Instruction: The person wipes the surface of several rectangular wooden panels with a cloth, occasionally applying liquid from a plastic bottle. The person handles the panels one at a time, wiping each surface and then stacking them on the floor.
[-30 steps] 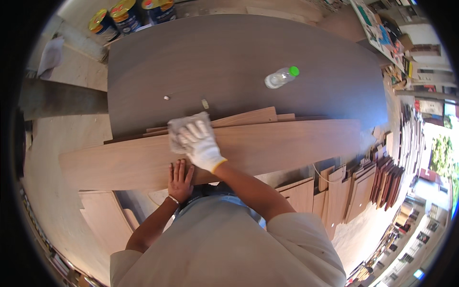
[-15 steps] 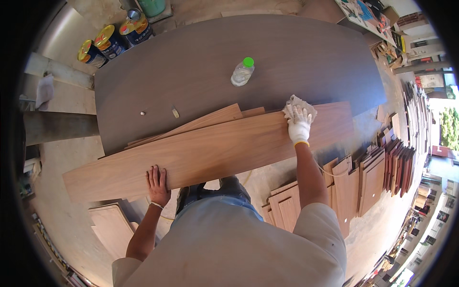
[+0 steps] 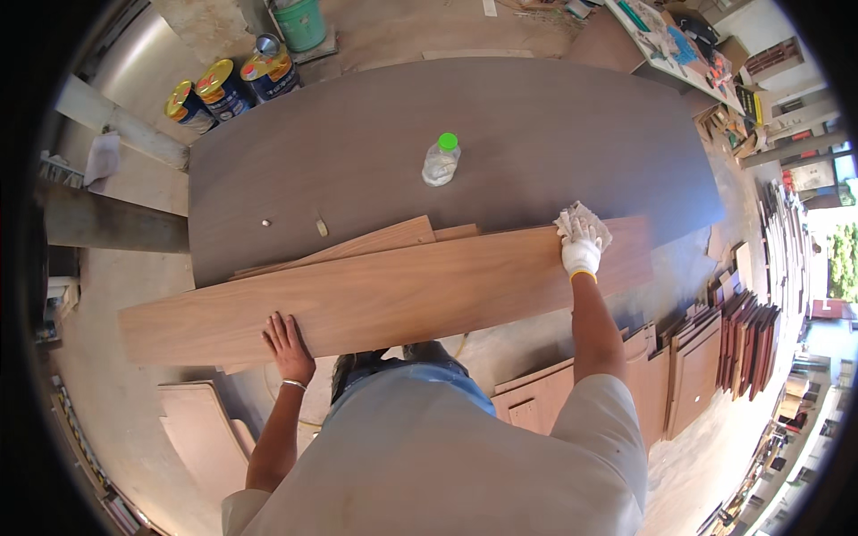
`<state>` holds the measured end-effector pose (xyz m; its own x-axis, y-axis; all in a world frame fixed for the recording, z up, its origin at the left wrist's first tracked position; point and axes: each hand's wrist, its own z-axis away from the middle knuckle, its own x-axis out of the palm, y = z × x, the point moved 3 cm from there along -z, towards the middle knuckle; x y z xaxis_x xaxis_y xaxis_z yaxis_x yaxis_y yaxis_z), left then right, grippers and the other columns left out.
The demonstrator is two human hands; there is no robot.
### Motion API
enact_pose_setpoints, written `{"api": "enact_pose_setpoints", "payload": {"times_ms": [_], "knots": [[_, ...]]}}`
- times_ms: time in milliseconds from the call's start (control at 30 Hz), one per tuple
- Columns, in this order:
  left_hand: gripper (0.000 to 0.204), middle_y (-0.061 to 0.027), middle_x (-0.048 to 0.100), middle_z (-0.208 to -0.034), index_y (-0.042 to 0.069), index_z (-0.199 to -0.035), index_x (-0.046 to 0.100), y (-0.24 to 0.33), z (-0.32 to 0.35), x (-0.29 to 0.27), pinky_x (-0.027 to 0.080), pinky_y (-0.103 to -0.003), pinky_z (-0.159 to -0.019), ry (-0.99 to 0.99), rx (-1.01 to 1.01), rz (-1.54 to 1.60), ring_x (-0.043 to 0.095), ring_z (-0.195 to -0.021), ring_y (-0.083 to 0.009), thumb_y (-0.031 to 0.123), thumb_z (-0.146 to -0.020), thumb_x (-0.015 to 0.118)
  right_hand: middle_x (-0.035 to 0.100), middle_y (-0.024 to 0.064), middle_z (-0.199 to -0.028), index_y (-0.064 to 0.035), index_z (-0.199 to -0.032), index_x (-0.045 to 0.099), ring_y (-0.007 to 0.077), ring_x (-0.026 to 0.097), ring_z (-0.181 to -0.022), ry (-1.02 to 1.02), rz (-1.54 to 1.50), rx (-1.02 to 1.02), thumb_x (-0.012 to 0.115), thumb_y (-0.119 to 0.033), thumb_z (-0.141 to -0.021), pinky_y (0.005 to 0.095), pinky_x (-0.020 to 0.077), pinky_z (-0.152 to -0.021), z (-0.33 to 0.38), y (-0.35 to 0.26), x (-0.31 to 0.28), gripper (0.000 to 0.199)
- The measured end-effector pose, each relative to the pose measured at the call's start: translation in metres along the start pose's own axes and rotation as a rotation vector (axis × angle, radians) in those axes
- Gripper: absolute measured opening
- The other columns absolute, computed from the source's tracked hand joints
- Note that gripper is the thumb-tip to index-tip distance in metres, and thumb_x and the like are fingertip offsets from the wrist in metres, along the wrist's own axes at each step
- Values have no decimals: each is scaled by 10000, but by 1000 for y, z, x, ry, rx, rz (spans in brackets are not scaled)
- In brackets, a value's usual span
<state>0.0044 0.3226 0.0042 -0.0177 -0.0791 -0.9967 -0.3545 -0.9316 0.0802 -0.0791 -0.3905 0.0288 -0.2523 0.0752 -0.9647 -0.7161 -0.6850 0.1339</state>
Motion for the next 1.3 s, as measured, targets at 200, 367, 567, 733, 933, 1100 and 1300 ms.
{"api": "enact_pose_setpoints", "payload": {"times_ms": [200,367,567,733,933,1100,1300], "knots": [[788,-275,209,-1690,3,-1583,315,5,1,-10,50,-639,-1268,-11,-46,-5,134,-1584,-462,16,-836,564,306,18,-1712,-246,-1617,396,283,308,-1549,-68,-121,99,507,-387,-1012,484,239,-1252,-19,41,7,631],[806,-277,219,-1686,-2,-1572,334,11,-5,-11,46,-628,-1273,-24,-55,-24,137,-1587,-450,10,-804,581,523,115,-1563,-188,-1528,529,366,518,-1395,226,-163,-229,550,-160,-988,463,333,-1210,-10,18,33,540],[786,-293,232,-1674,-21,-1560,326,10,-6,-15,100,-637,-1265,15,-11,-34,182,-1562,-487,55,-829,604,514,67,-1563,-146,-1471,566,308,379,-1498,261,-198,-574,728,-270,-857,528,182,-1275,60,-70,4,647],[856,-310,233,-1666,-17,-1570,289,15,-11,-14,134,-644,-1258,36,61,-34,211,-1550,-498,106,-804,651,532,79,-1552,-152,-1461,583,304,386,-1500,296,-215,-285,733,-266,-860,515,180,-1282,12,1,14,629],[939,-324,196,-1673,-10,-1608,212,5,0,-12,127,-645,-1260,-29,26,-132,186,-1561,-498,125,-797,666,567,80,-1511,-134,-1364,657,315,385,-1481,401,-284,78,687,-254,-901,496,218,-1263,-72,96,23,479],[947,-301,199,-1682,5,-1620,203,8,-6,-10,152,-630,-1262,-4,49,-157,195,-1560,-485,158,-813,675,420,38,-1650,-214,-1542,511,273,280,-1564,194,-100,305,556,-383,-998,462,148,-1287,-123,168,33,570],[992,-303,186,-1685,3,-1625,175,5,-6,-11,149,-629,-1264,-60,35,-148,191,-1560,-489,133,-788,691,546,179,-1521,-149,-1504,543,424,470,-1405,161,-350,585,526,-478,-977,463,369,-1167,-130,210,14,622]]}}
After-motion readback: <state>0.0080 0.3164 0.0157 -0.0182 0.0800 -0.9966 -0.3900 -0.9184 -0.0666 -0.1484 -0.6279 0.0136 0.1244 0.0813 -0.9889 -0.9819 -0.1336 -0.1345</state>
